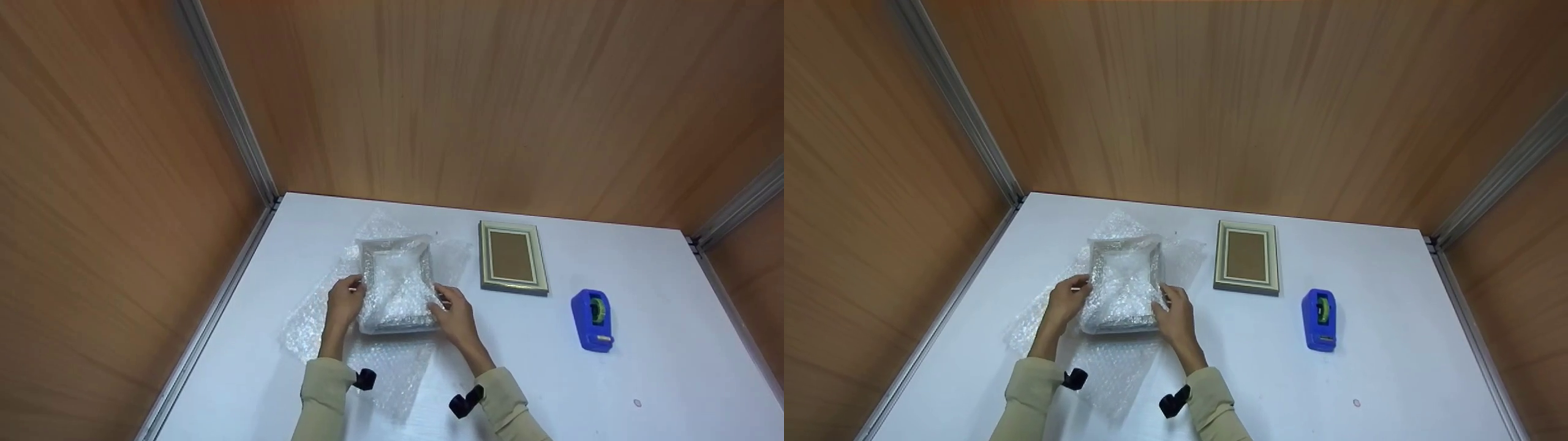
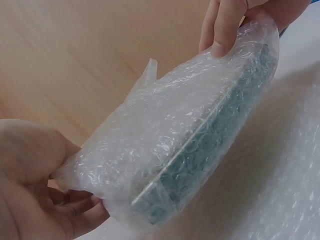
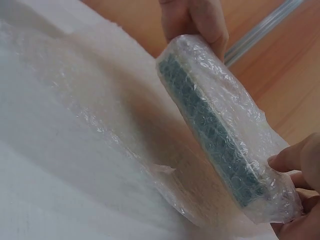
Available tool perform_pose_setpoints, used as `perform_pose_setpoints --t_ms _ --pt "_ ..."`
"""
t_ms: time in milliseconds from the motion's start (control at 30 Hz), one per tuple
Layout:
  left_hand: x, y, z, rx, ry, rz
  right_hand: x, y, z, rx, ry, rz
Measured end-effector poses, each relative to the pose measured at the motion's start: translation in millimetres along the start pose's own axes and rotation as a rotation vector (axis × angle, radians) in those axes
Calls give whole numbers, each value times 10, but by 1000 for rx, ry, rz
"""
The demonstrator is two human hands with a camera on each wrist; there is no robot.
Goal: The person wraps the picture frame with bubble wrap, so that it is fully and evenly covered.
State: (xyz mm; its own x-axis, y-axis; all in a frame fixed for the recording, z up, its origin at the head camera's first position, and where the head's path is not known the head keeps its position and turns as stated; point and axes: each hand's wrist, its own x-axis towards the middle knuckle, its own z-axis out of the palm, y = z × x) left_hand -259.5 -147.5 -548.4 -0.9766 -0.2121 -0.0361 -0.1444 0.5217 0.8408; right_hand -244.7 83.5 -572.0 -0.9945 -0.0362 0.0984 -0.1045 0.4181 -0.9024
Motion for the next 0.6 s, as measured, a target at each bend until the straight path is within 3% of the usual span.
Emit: perform_pose_setpoints --t_ms 300,500,600 --pt "-127 169 152 -35 -34 13 -163 19 -254 16 56 -47" --pt "-230 293 256 -22 -90 -20 -307 19 -426 0 77 13" --pt "-289 336 297 -15 -104 -6 -370 26 -497 7 89 36"
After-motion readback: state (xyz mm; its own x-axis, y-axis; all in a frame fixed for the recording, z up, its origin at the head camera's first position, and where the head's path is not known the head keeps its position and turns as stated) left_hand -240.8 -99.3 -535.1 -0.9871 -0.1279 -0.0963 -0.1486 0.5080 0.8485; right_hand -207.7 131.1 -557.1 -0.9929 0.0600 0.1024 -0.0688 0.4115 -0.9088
